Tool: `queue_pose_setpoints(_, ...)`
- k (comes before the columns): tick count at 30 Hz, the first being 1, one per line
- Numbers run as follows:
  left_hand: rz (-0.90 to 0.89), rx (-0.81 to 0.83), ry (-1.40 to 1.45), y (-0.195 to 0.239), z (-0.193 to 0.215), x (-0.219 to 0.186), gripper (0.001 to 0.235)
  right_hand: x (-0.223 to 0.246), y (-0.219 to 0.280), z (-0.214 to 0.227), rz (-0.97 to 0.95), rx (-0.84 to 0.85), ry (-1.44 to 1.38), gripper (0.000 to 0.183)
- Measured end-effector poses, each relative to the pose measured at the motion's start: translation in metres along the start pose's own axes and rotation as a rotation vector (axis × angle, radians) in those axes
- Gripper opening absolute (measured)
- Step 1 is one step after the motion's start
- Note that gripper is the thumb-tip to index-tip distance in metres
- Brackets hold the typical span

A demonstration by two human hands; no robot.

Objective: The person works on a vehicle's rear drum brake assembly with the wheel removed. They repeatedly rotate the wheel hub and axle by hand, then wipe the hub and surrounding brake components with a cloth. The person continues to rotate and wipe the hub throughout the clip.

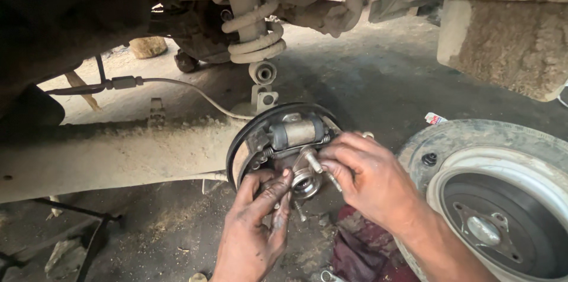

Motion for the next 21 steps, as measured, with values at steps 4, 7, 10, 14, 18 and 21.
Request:
queue_pose_setpoints(4,0.038,0.013,0.014,-0.003,0.000,-0.002,0.044,-0.005,0.009,-0.001,-0.183,0.141,0.099,0.010)
queue_pose_setpoints(7,0.064,0.010,0.015,-0.001,0.000,-0.005,0.042,0.003,0.009,0.004,-0.187,0.092,0.071,0.009)
queue_pose_setpoints(10,0.022,0.015,0.002,0.002,0.002,-0.004,0.044,0.013,0.003,0.008,-0.006,-0.038,-0.013,0.011)
queue_pose_setpoints(14,-0.041,-0.001,0.015,0.002,0.002,0.001,0.044,0.009,0.005,-0.002,0.011,-0.131,-0.095,0.010)
queue_pose_setpoints(18,-0.077,0.017,0.042,0.000,0.005,-0.002,0.045,-0.001,0.013,-0.006,-0.204,0.011,0.031,0.007)
queue_pose_setpoints(21,0.066,0.045,0.042,-0.001,0.003,-0.003,0.043,0.001,0.013,0.001,-0.255,0.107,0.125,0.007)
Point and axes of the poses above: each hand's wrist, its own y-axis away from the middle knuckle, its own z-axis out of the back of the hand, x = y × z, the point moved 5 cm from there along -y, towards the middle knuckle, and after that the axes turned 10 degrees about z, right-handed, at the moved point
